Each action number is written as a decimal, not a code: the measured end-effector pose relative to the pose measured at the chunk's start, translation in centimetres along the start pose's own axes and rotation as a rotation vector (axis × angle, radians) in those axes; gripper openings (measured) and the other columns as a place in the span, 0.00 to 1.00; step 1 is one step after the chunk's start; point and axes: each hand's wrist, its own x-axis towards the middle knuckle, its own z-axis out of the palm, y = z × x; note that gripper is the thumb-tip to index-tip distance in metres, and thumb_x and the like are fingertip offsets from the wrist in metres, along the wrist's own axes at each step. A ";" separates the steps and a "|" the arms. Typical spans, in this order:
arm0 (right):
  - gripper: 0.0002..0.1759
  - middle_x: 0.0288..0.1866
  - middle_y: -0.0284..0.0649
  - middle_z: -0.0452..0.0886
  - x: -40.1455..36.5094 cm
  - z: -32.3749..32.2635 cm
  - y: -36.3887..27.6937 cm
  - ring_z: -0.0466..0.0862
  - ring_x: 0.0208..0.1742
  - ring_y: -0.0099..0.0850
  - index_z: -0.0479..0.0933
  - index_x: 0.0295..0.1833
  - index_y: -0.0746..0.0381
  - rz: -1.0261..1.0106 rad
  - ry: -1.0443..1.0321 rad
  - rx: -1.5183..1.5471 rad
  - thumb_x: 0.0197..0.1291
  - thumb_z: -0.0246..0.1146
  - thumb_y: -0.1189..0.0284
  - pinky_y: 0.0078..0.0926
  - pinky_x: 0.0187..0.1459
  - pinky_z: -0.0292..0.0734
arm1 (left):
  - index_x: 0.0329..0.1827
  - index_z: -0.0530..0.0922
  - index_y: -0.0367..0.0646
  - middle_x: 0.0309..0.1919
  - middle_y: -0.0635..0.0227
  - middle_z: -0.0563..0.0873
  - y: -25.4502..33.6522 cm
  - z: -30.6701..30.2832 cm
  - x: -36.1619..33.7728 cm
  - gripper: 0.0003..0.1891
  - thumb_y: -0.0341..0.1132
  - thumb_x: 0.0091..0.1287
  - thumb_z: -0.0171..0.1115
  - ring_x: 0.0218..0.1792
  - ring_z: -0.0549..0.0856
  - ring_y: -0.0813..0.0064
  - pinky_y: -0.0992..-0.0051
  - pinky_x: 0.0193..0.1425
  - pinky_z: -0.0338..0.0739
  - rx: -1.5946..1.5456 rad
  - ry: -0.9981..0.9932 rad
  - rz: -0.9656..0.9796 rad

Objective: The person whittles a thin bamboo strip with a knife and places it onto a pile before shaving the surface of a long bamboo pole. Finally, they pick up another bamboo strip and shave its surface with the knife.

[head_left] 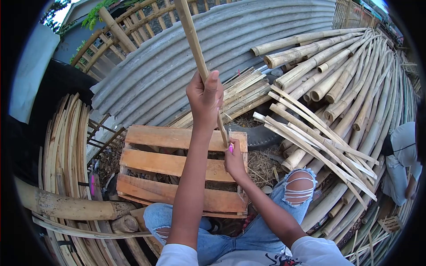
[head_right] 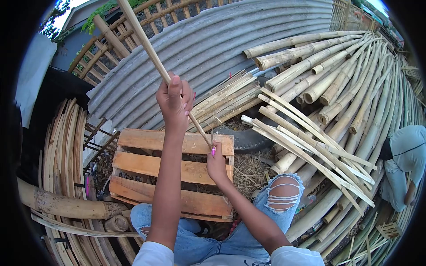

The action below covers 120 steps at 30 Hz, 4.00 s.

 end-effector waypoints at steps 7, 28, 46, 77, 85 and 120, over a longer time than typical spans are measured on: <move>0.22 0.35 0.65 0.76 -0.2 0.2 4.4 0.76 0.44 0.63 0.58 0.61 0.58 0.048 -0.068 -0.224 0.61 0.48 0.75 0.52 0.44 0.68 | 0.23 0.60 0.48 0.10 0.75 0.62 0.2 -1.5 -0.6 0.22 0.49 0.67 0.58 0.07 0.58 0.88 0.86 0.08 0.50 -0.063 -0.013 0.010; 0.26 0.35 0.48 0.75 1.7 0.9 2.0 0.77 0.35 0.33 0.63 0.61 0.58 -0.232 -0.043 -0.171 0.54 0.53 0.78 0.30 0.36 0.72 | 0.29 0.66 0.44 0.12 0.80 0.64 22.3 -14.2 -7.2 0.13 0.37 0.69 0.58 0.10 0.62 0.91 0.86 0.12 0.54 0.471 0.464 0.175; 0.20 0.08 0.27 0.59 -7.6 11.2 -5.3 0.58 0.07 0.17 0.71 0.29 0.60 -0.218 -0.682 0.122 0.70 0.50 0.58 0.17 0.10 0.51 | 0.25 0.65 0.43 0.09 0.74 0.63 17.3 -26.5 -35.9 0.15 0.40 0.67 0.55 0.08 0.59 0.88 0.86 0.09 0.50 -0.145 0.395 -0.075; 0.21 0.23 0.53 0.74 -28.0 24.8 -14.7 0.78 0.27 0.52 0.65 0.38 0.68 -0.671 -0.990 -0.101 0.52 0.70 0.67 0.40 0.29 0.71 | 0.60 0.58 0.34 0.52 0.47 0.73 17.1 -21.7 -41.5 0.27 0.30 0.62 0.61 0.49 0.78 0.57 0.63 0.52 0.73 1.067 1.079 0.002; 0.16 0.35 0.48 0.85 -27.8 24.6 -13.4 0.87 0.40 0.34 0.64 0.31 0.65 -0.498 -1.174 -0.027 0.52 0.68 0.76 0.26 0.35 0.80 | 0.49 0.72 0.32 0.30 0.54 0.82 18.2 -22.5 -41.2 0.16 0.34 0.64 0.60 0.30 0.83 0.58 0.63 0.37 0.75 1.028 1.340 -0.122; 0.16 0.42 0.61 0.78 -15.7 12.6 -16.8 0.84 0.42 0.50 0.62 0.36 0.59 0.312 -1.423 0.971 0.72 0.39 0.59 0.39 0.34 0.85 | 0.70 0.58 0.42 0.66 0.53 0.67 17.3 -18.4 -27.0 0.36 0.62 0.69 0.36 0.45 0.78 0.67 0.65 0.52 0.74 -1.165 0.087 0.016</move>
